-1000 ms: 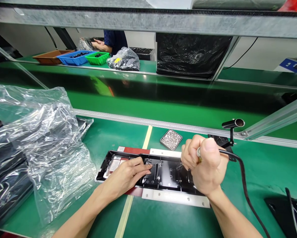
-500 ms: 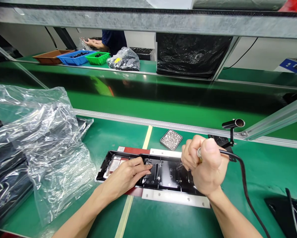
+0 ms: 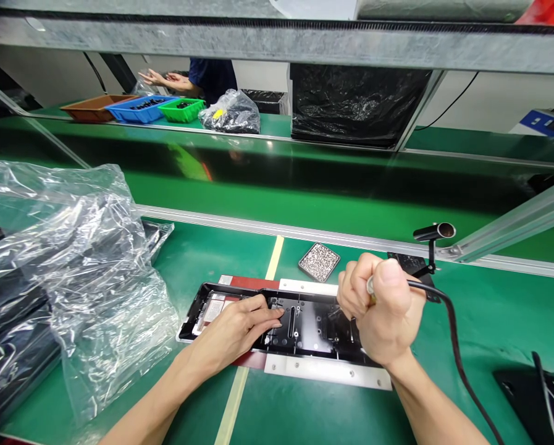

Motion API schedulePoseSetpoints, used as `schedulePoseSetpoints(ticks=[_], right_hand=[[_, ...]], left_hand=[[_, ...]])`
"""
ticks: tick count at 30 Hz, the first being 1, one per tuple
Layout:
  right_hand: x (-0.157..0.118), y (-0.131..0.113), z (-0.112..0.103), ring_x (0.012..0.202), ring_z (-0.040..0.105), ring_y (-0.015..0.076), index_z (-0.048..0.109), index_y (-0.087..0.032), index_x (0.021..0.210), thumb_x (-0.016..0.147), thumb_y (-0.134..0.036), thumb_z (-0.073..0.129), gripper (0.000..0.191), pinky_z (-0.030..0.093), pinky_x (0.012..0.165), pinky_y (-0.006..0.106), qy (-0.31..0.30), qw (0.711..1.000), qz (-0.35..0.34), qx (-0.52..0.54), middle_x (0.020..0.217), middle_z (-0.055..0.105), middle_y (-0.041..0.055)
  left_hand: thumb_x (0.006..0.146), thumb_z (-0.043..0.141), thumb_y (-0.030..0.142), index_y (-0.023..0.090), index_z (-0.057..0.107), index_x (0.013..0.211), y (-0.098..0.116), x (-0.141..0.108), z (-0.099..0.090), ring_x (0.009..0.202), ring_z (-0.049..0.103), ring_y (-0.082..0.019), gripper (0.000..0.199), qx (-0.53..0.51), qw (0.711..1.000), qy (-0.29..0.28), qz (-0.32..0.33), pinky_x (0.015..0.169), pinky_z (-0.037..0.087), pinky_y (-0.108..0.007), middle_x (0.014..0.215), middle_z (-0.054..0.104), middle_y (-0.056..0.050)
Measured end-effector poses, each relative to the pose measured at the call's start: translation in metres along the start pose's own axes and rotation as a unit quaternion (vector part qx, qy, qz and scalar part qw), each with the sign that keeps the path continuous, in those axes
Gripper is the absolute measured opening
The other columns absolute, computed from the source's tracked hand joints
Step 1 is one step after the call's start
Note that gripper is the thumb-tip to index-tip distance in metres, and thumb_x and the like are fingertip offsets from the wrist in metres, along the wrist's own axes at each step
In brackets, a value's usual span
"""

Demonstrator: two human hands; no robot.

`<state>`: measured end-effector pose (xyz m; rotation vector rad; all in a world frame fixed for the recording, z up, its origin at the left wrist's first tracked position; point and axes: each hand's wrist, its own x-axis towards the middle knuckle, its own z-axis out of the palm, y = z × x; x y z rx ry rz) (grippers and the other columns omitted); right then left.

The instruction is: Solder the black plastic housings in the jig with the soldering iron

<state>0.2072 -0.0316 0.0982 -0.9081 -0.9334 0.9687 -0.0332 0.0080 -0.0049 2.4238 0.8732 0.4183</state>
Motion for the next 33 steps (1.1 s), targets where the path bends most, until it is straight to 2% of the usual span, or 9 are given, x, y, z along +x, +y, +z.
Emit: schedulePoseSetpoints(ticks=[9,15,22,33], right_hand=[[-0.0001,0.0007,-0.0005,0.039,0.023,0.008,0.043,-0.021,0.049,0.09,-0.057,0.066,0.059,0.023,0.035,0.023,0.013,1.0,0.001,0.006,0.044,0.027,-0.0046],[0.0004,-0.0005,-0.003,0.039,0.024,0.008,0.041,-0.021,0.051,0.092,-0.057,0.064,0.06,0.026,0.036,0.023,-0.011,1.0,0.001,-0.009,0.044,0.029,-0.0043],[-0.0014,0.0012,0.0021,0.039,0.023,0.0071,0.041,-0.02,0.049,0.09,-0.057,0.066,0.06,0.022,0.035,0.022,0.026,1.0,-0.004,0.005,0.044,0.027,-0.0046],[-0.0008,0.0008,-0.0011,0.04,0.024,0.0077,0.043,-0.021,0.05,0.091,-0.056,0.066,0.059,0.024,0.035,0.023,0.006,1.0,0.001,0.008,0.044,0.029,-0.0044]], left_hand=[[0.11,0.048,0.035,0.02,0.073,0.133,0.0012,-0.0024,-0.0005,0.077,0.073,-0.02,0.038,0.0,1.0,-0.017,-0.013,0.073,0.062,-0.034,0.092,0.065,-0.006],[0.11,0.047,0.036,0.019,0.072,0.134,0.0015,-0.0015,-0.001,0.078,0.073,-0.02,0.038,-0.006,1.0,-0.016,-0.015,0.073,0.062,-0.034,0.093,0.066,-0.006],[0.11,0.048,0.036,0.019,0.072,0.134,0.0013,-0.0014,-0.0011,0.078,0.073,-0.02,0.038,-0.017,1.0,-0.018,-0.018,0.074,0.061,-0.035,0.092,0.065,-0.005],[0.11,0.048,0.036,0.02,0.071,0.135,0.0007,-0.0012,0.0001,0.08,0.073,-0.021,0.038,-0.024,0.999,-0.02,-0.023,0.075,0.061,-0.036,0.094,0.065,-0.006]])
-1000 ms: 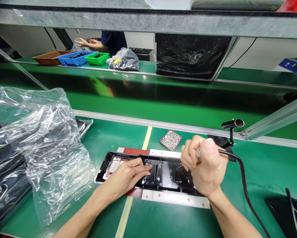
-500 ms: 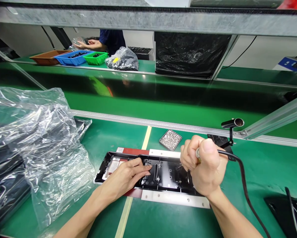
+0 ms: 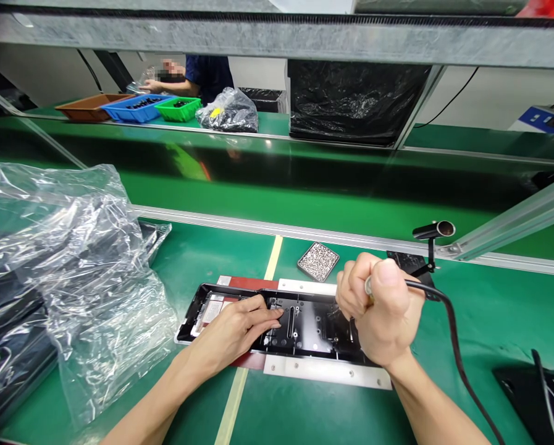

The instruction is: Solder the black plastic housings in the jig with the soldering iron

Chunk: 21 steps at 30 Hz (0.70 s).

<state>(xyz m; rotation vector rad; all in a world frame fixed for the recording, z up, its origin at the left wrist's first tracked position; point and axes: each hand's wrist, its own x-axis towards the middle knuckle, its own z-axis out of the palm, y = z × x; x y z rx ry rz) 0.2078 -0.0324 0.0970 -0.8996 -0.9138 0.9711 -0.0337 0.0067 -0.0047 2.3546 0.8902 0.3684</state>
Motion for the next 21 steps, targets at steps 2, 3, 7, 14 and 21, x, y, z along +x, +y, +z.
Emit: schedulePoseSetpoints(ticks=[2,3,7,14,21], right_hand=[[-0.0001,0.0008,0.0008,0.04,0.023,0.0075,0.043,-0.021,0.05,0.091,-0.056,0.066,0.059,0.023,0.035,0.023,0.007,1.0,-0.002,0.006,0.044,0.028,-0.0046],[-0.0002,0.0013,0.0013,0.04,0.023,0.0074,0.043,-0.021,0.049,0.091,-0.056,0.066,0.059,0.022,0.035,0.023,0.012,1.0,-0.005,0.008,0.044,0.028,-0.0047],[-0.0006,0.0026,0.0025,0.039,0.022,0.0072,0.043,-0.02,0.049,0.091,-0.056,0.066,0.059,0.022,0.035,0.022,0.019,1.0,-0.009,0.009,0.044,0.027,-0.0047],[-0.0003,0.0015,0.0027,0.039,0.024,0.0073,0.043,-0.02,0.048,0.085,-0.058,0.071,0.059,0.022,0.034,0.023,0.037,0.999,0.007,0.01,0.043,0.027,-0.0047],[-0.0002,0.002,0.0037,0.039,0.023,0.0066,0.043,-0.02,0.048,0.086,-0.057,0.071,0.06,0.022,0.034,0.022,0.04,0.999,0.005,0.013,0.043,0.027,-0.0048]], left_hand=[[0.11,0.048,0.036,0.02,0.071,0.135,-0.0006,0.0004,0.0003,0.081,0.073,-0.021,0.038,0.0,1.0,0.002,0.001,0.075,0.061,-0.036,0.094,0.065,-0.006],[0.11,0.048,0.036,0.02,0.071,0.135,-0.0008,0.0006,0.0003,0.081,0.073,-0.021,0.038,-0.001,1.0,0.001,0.001,0.075,0.061,-0.035,0.095,0.066,-0.006],[0.11,0.048,0.036,0.02,0.072,0.135,-0.0009,0.0008,0.0,0.08,0.073,-0.02,0.038,0.0,1.0,-0.001,0.001,0.075,0.06,-0.034,0.094,0.066,-0.006],[0.109,0.049,0.036,0.021,0.072,0.134,-0.0013,-0.0012,-0.0001,0.08,0.073,-0.02,0.037,-0.002,1.0,0.0,0.0,0.075,0.059,-0.033,0.094,0.066,-0.006],[0.11,0.048,0.036,0.021,0.072,0.135,-0.0004,-0.0001,-0.0011,0.08,0.073,-0.02,0.038,0.0,1.0,-0.004,-0.002,0.075,0.06,-0.034,0.095,0.066,-0.006]])
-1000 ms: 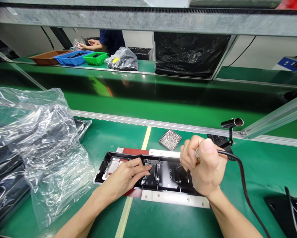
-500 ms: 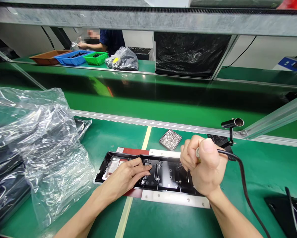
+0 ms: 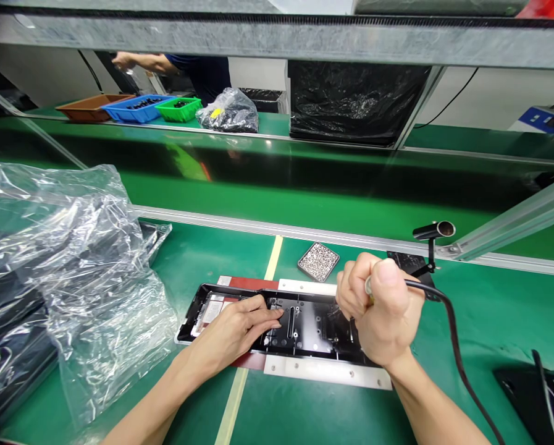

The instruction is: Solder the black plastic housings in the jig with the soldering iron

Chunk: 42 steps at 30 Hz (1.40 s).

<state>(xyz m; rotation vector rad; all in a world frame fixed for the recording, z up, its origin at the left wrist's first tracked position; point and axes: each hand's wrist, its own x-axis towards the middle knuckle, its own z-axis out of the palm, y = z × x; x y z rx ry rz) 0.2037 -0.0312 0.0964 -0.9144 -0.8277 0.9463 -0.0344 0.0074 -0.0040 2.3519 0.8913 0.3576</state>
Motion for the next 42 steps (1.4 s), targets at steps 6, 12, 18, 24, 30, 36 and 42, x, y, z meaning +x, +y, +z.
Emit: schedulePoseSetpoints(ticks=[6,12,18,24,30,36,42], right_hand=[[-0.0005,-0.0004,-0.0004,0.039,0.024,0.0068,0.041,-0.02,0.048,0.087,-0.058,0.07,0.061,0.022,0.035,0.022,-0.007,1.0,-0.004,-0.008,0.043,0.027,-0.005],[0.0,-0.0001,-0.0001,0.039,0.023,0.0068,0.041,-0.02,0.049,0.089,-0.057,0.067,0.06,0.022,0.035,0.022,-0.016,1.0,-0.005,-0.009,0.043,0.027,-0.0048],[-0.0006,-0.0001,0.0002,0.039,0.023,0.0068,0.042,-0.02,0.049,0.088,-0.056,0.068,0.059,0.022,0.035,0.022,-0.013,1.0,-0.006,-0.006,0.044,0.027,-0.005],[-0.0003,0.0002,-0.0016,0.039,0.024,0.0072,0.042,-0.02,0.05,0.09,-0.055,0.066,0.059,0.022,0.035,0.022,-0.023,1.0,-0.008,-0.01,0.044,0.027,-0.005],[-0.001,-0.0005,-0.0006,0.039,0.024,0.0076,0.043,-0.021,0.048,0.088,-0.055,0.068,0.058,0.021,0.035,0.023,-0.007,1.0,-0.001,-0.005,0.043,0.028,-0.0046],[-0.0005,-0.0013,-0.0005,0.039,0.024,0.0077,0.042,-0.021,0.049,0.09,-0.057,0.065,0.06,0.023,0.035,0.023,-0.03,0.999,-0.007,-0.019,0.043,0.028,-0.0045],[0.0009,-0.0021,-0.0018,0.04,0.024,0.0075,0.042,-0.021,0.049,0.09,-0.056,0.067,0.06,0.023,0.035,0.023,-0.038,0.999,-0.005,-0.016,0.043,0.028,-0.0045]], left_hand=[[0.109,0.049,0.035,0.021,0.072,0.134,-0.0005,0.0002,0.0007,0.08,0.073,-0.02,0.037,0.0,1.0,0.0,-0.001,0.076,0.06,-0.034,0.095,0.066,-0.006],[0.109,0.049,0.035,0.021,0.072,0.134,-0.0005,0.0006,0.0012,0.081,0.073,-0.021,0.037,-0.002,1.0,0.001,-0.002,0.076,0.06,-0.034,0.095,0.066,-0.006],[0.109,0.05,0.035,0.021,0.072,0.134,0.0007,0.0014,0.0008,0.08,0.073,-0.02,0.036,0.001,1.0,-0.001,-0.003,0.075,0.059,-0.034,0.095,0.066,-0.005],[0.109,0.049,0.036,0.021,0.073,0.133,-0.0001,0.0008,0.0008,0.08,0.073,-0.021,0.037,0.0,1.0,-0.001,-0.003,0.076,0.06,-0.034,0.095,0.066,-0.006],[0.109,0.049,0.035,0.021,0.073,0.133,0.0012,0.0014,-0.0004,0.078,0.072,-0.02,0.037,0.003,1.0,0.0,0.001,0.074,0.059,-0.033,0.094,0.065,-0.005],[0.11,0.049,0.035,0.021,0.073,0.133,0.0004,0.0005,-0.0005,0.079,0.072,-0.02,0.036,0.0,1.0,-0.001,-0.001,0.075,0.059,-0.033,0.095,0.066,-0.006],[0.109,0.05,0.034,0.02,0.074,0.132,0.0019,0.0008,-0.001,0.079,0.072,-0.02,0.036,-0.001,1.0,-0.001,-0.004,0.075,0.059,-0.033,0.094,0.066,-0.006]])
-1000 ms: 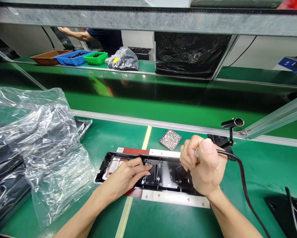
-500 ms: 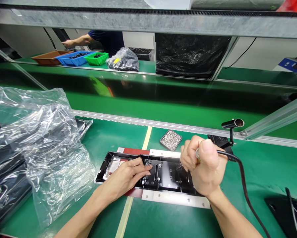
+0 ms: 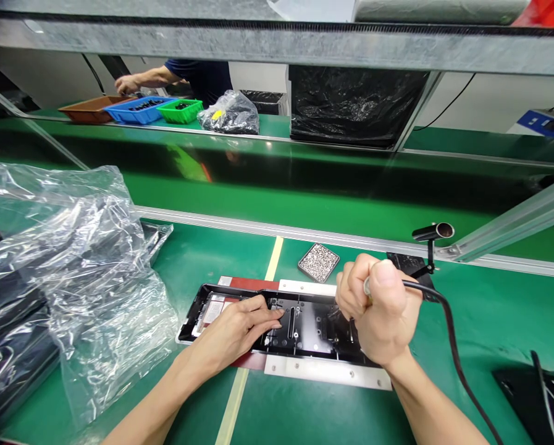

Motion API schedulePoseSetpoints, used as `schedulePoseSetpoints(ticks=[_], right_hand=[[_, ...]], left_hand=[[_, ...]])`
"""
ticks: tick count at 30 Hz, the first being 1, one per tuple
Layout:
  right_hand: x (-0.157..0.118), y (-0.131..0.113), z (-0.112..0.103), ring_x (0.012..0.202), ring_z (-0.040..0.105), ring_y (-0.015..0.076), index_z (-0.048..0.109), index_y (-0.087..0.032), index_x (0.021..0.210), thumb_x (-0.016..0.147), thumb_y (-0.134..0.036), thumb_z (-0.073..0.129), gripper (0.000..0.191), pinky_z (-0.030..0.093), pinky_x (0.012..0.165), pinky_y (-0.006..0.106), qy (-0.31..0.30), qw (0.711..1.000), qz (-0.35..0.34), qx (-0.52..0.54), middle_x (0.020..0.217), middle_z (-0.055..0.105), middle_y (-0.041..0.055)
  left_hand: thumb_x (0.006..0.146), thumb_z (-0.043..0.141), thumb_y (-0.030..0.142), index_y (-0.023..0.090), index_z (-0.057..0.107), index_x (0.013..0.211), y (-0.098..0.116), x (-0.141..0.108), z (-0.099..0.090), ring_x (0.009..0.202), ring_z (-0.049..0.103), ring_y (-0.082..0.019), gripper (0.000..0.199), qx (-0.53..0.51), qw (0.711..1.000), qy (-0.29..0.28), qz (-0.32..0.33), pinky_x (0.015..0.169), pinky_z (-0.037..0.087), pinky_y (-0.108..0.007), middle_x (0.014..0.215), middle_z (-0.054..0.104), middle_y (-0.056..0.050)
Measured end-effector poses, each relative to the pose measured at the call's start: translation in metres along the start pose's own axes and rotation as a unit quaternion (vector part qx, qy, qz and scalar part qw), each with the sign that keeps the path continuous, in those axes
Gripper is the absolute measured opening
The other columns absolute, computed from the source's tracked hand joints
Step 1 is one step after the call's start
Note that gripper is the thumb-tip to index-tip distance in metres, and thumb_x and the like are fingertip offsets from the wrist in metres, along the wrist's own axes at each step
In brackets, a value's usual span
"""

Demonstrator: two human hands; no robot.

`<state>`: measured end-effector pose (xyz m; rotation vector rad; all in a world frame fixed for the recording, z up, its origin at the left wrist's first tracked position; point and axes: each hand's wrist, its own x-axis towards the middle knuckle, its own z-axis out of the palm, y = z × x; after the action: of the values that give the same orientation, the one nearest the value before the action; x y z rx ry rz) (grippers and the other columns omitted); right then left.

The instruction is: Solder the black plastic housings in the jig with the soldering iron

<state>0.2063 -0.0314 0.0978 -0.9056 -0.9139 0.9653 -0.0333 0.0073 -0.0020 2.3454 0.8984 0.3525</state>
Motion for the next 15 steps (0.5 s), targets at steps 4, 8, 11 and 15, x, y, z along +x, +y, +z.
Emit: schedulePoseSetpoints(ticks=[4,8,11,15], right_hand=[[0.0005,-0.0007,-0.001,0.039,0.025,0.0074,0.042,-0.02,0.049,0.089,-0.057,0.069,0.061,0.025,0.035,0.022,-0.011,1.0,0.003,-0.002,0.044,0.029,-0.0045],[0.0007,-0.0003,-0.0016,0.039,0.024,0.0075,0.041,-0.021,0.049,0.091,-0.058,0.066,0.061,0.024,0.035,0.022,-0.014,1.0,0.0,-0.004,0.043,0.029,-0.0046],[0.0005,-0.0002,-0.0013,0.039,0.023,0.0079,0.041,-0.021,0.05,0.092,-0.056,0.064,0.06,0.023,0.035,0.023,-0.01,1.0,0.002,-0.004,0.044,0.028,-0.0046],[-0.0003,-0.0022,-0.0001,0.039,0.025,0.0085,0.043,-0.021,0.049,0.092,-0.056,0.064,0.059,0.024,0.036,0.024,-0.021,1.0,0.007,-0.005,0.043,0.029,-0.0043]], left_hand=[[0.109,0.05,0.034,0.021,0.074,0.132,-0.0004,0.0012,0.0007,0.077,0.072,-0.019,0.035,-0.001,1.0,-0.001,0.002,0.074,0.058,-0.032,0.094,0.065,-0.005],[0.109,0.05,0.034,0.021,0.074,0.132,-0.0029,0.0014,0.0023,0.079,0.072,-0.019,0.036,0.0,1.0,0.003,0.006,0.075,0.058,-0.032,0.094,0.066,-0.005],[0.109,0.05,0.034,0.022,0.073,0.132,-0.004,0.0004,0.003,0.08,0.072,-0.02,0.035,0.0,1.0,-0.001,0.006,0.076,0.058,-0.032,0.094,0.066,-0.005],[0.109,0.05,0.034,0.02,0.074,0.132,-0.0034,-0.0004,0.0031,0.08,0.072,-0.021,0.036,0.001,1.0,0.002,0.008,0.075,0.058,-0.033,0.094,0.066,-0.006]])
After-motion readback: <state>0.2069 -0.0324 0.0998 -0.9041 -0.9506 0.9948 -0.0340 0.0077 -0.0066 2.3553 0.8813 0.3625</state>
